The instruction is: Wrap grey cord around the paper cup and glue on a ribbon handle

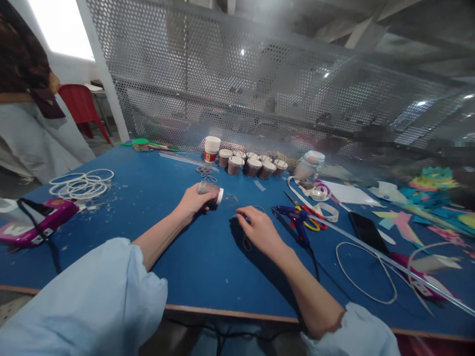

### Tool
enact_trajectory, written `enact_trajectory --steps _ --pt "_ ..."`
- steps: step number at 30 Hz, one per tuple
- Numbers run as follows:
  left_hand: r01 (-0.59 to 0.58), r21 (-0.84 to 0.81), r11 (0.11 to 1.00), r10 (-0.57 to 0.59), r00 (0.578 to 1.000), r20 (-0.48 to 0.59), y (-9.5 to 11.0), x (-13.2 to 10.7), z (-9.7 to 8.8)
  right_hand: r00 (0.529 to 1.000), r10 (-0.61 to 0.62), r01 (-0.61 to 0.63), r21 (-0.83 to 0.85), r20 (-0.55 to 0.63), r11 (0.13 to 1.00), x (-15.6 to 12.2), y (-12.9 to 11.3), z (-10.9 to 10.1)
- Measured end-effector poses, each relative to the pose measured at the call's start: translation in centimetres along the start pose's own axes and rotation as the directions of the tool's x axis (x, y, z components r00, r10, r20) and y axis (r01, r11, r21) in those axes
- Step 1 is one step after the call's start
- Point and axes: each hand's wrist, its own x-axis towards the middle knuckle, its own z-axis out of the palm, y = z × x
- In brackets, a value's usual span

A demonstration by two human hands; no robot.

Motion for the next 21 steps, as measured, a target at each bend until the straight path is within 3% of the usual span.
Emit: enact_trajectory --steps 5,8,10,14,18,21 --pt "-0.014 0.004 1.0 0.014 1.0 -0.017 -0.1 0.3 -0.4 0.994 0.04 -0.027 0.124 -0.104 0.992 -1.2 -1.4 -5.6" --pt "-0.014 0.016 1.0 0.014 1.0 -0.016 -0.1 0.2 -0.3 0.992 0.119 -0.11 0.148 -0.053 0.983 -3.3 -2.5 -8.1" --pt "-0.013 0.027 1.0 0.013 1.0 -0.002 -0.2 0.0 -0.1 0.991 0.135 -0.135 0.141 0.009 0.981 -5.2 -2.3 -8.8" --pt "0.001 0.041 0.999 -0.002 1.0 0.024 -0.4 -0.3 0.3 0.973 0.191 -0.204 0.101 0.127 0.974 -9.2 0.8 -8.8" --pt "0.017 0.035 0.999 -0.018 0.999 0.038 -0.7 -0.5 0.6 0.882 0.439 -0.446 0.004 0.175 0.895 -11.3 5.5 -9.9" --pt "0.026 0.029 0.999 -0.027 0.999 0.039 -0.6 -0.7 0.8 0.827 0.517 -0.497 -0.142 0.222 0.856 -10.7 7.0 -10.6"
